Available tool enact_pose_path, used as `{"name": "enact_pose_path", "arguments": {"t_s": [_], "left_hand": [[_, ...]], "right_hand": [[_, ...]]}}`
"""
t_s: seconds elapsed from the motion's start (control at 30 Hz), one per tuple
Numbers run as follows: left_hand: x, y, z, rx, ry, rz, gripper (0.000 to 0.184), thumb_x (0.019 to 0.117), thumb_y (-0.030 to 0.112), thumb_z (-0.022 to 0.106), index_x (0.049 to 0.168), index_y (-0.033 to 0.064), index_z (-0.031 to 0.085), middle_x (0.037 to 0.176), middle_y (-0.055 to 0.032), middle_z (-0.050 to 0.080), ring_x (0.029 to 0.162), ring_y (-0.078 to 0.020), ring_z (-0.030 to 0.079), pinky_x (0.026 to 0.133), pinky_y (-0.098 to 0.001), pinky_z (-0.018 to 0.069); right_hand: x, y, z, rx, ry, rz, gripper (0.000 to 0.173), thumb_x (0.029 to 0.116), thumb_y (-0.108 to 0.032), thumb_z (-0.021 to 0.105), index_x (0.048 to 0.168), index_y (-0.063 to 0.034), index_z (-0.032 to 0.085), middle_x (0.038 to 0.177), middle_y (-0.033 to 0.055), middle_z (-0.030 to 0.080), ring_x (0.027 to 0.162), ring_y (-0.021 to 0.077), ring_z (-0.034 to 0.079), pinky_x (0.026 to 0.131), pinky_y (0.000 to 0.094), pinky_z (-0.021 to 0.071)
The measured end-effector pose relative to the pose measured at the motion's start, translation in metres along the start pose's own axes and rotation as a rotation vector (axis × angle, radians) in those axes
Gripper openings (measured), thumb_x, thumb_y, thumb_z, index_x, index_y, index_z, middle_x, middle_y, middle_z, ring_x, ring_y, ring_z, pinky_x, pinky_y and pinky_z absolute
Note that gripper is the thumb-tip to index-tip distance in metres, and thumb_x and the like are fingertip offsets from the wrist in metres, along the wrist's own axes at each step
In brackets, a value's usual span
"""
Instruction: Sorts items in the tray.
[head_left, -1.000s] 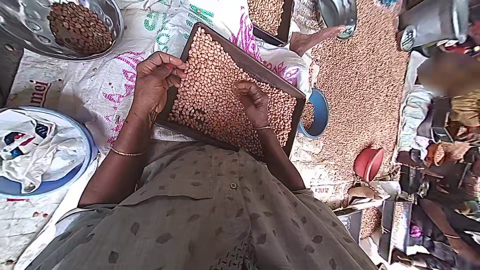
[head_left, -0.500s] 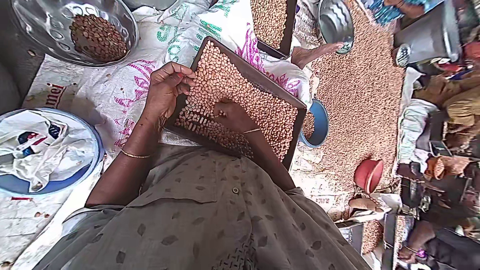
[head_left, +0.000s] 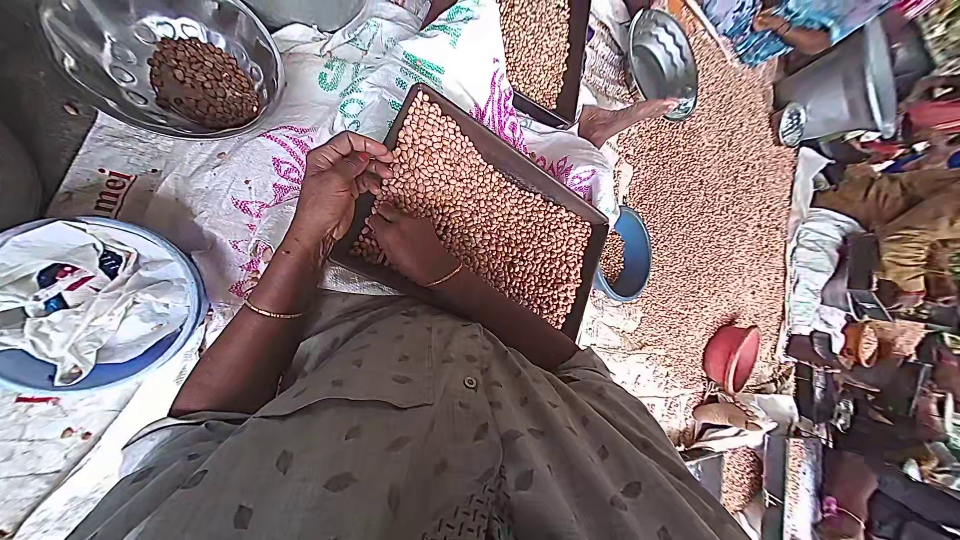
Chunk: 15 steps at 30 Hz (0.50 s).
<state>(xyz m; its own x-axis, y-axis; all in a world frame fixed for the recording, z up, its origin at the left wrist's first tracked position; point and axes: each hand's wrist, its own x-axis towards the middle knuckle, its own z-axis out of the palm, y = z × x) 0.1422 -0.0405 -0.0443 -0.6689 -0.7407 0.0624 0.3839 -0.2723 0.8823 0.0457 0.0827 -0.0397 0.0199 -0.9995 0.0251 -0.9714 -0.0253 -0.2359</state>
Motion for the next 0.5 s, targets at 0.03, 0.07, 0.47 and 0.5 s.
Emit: {"name": "enact_pose_path", "arguments": {"t_s": [0.03,0.07,0.47,0.5], "left_hand": [[0.000,0.000,0.000,-0.005,0.000,0.001,0.030,0.1047,0.001,0.036,0.105,0.0075,0.065,0.101,0.0001,0.075,0.079,-0.0052,0.070,0.067,-0.0199,0.0569],[0.000,0.000,0.000,-0.009,0.000,0.002,0.030,0.1047,0.001,0.036,0.105,0.0078,0.065,0.101,0.0003,0.075,0.078,-0.0050,0.070,0.067,-0.0196,0.0568],[0.001,-0.001,-0.001,-0.018,-0.001,-0.019,0.031,0.1057,0.001,0.035,0.105,0.0073,0.066,0.101,-0.0004,0.075,0.079,-0.0047,0.070,0.066,-0.0190,0.0567],[0.003,-0.001,-0.001,-0.018,-0.005,-0.015,0.031,0.1058,0.002,0.035,0.106,0.0074,0.066,0.101,-0.0004,0.075,0.079,-0.0047,0.070,0.066,-0.0190,0.0566]], "right_hand": [[-0.001,-0.004,-0.003,-0.037,-0.039,0.006,0.021,0.0966,0.000,0.057,0.109,0.0021,0.074,0.109,0.0203,0.071,0.088,0.0353,0.073,0.065,0.0462,0.0592],[-0.002,-0.008,-0.007,-0.054,-0.107,0.021,0.022,0.0967,0.000,0.057,0.113,0.0022,0.073,0.109,0.0206,0.070,0.088,0.0359,0.072,0.065,0.0473,0.0582],[0.014,0.067,-0.081,1.380,0.827,0.463,0.019,0.1093,-0.012,0.042,0.123,-0.0010,0.048,0.105,0.0124,0.070,0.083,0.0215,0.074,0.077,0.0368,0.0638],[0.013,0.062,-0.072,1.288,0.692,0.437,0.017,0.1073,-0.009,0.044,0.117,0.0016,0.053,0.098,0.0110,0.071,0.078,0.0185,0.074,0.072,0.0345,0.0640]]}}
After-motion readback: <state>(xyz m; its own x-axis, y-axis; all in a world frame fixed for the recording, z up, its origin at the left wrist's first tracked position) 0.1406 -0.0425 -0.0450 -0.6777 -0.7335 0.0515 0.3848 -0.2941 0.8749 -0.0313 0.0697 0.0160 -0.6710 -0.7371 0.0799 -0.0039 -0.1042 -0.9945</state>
